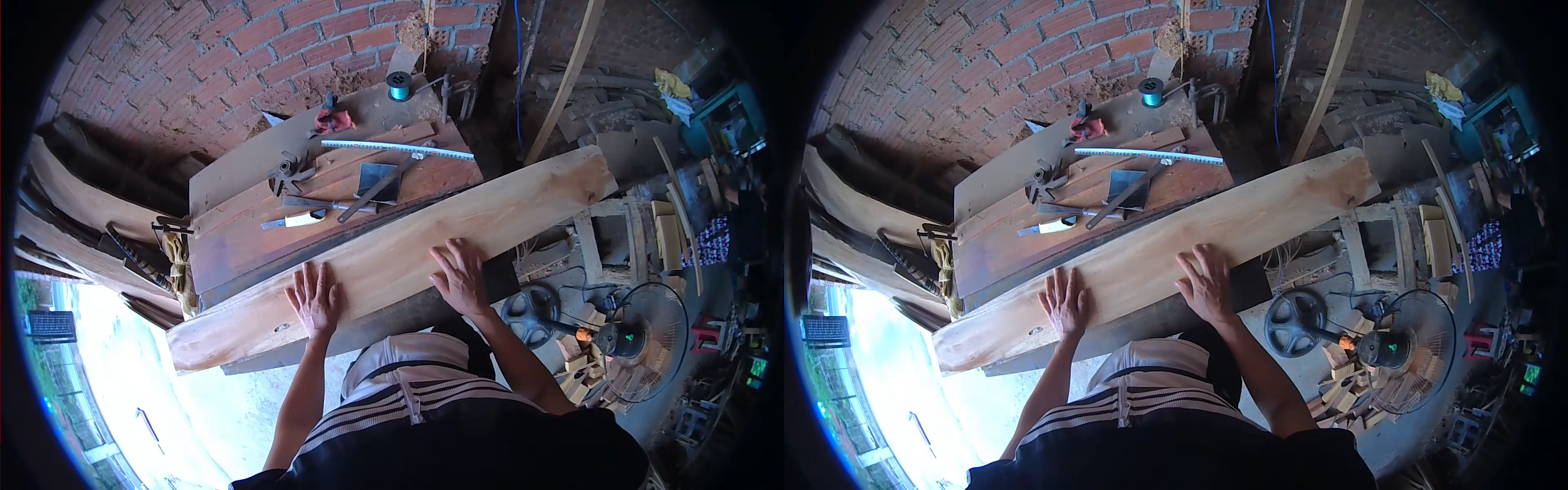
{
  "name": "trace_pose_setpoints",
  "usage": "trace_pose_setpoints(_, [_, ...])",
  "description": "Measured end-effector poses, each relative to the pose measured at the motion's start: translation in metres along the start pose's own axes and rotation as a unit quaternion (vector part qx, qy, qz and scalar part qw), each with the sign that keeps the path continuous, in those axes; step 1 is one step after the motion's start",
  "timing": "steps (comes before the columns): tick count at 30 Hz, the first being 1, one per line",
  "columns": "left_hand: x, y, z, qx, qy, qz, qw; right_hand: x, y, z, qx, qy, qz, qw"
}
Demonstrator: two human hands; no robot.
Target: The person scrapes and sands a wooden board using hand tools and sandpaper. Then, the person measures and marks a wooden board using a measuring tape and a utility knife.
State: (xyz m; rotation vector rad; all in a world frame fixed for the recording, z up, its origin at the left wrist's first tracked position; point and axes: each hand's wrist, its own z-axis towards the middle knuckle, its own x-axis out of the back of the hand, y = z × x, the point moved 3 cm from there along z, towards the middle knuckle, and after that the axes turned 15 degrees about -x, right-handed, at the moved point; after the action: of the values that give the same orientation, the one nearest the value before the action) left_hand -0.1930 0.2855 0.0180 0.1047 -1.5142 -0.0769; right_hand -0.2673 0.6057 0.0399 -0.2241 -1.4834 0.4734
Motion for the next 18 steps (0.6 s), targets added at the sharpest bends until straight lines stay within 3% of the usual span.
trace_pose_setpoints(13, [0.001, 0.022, -0.006, 0.081, -0.068, -0.032, 0.994, 0.004, 0.017, 0.036, 0.047, 0.043, 0.081, 0.995])
trace_pose_setpoints(18, [-0.007, 0.049, -0.034, 0.144, -0.056, -0.053, 0.987, 0.004, 0.028, 0.047, 0.090, 0.014, 0.091, 0.992])
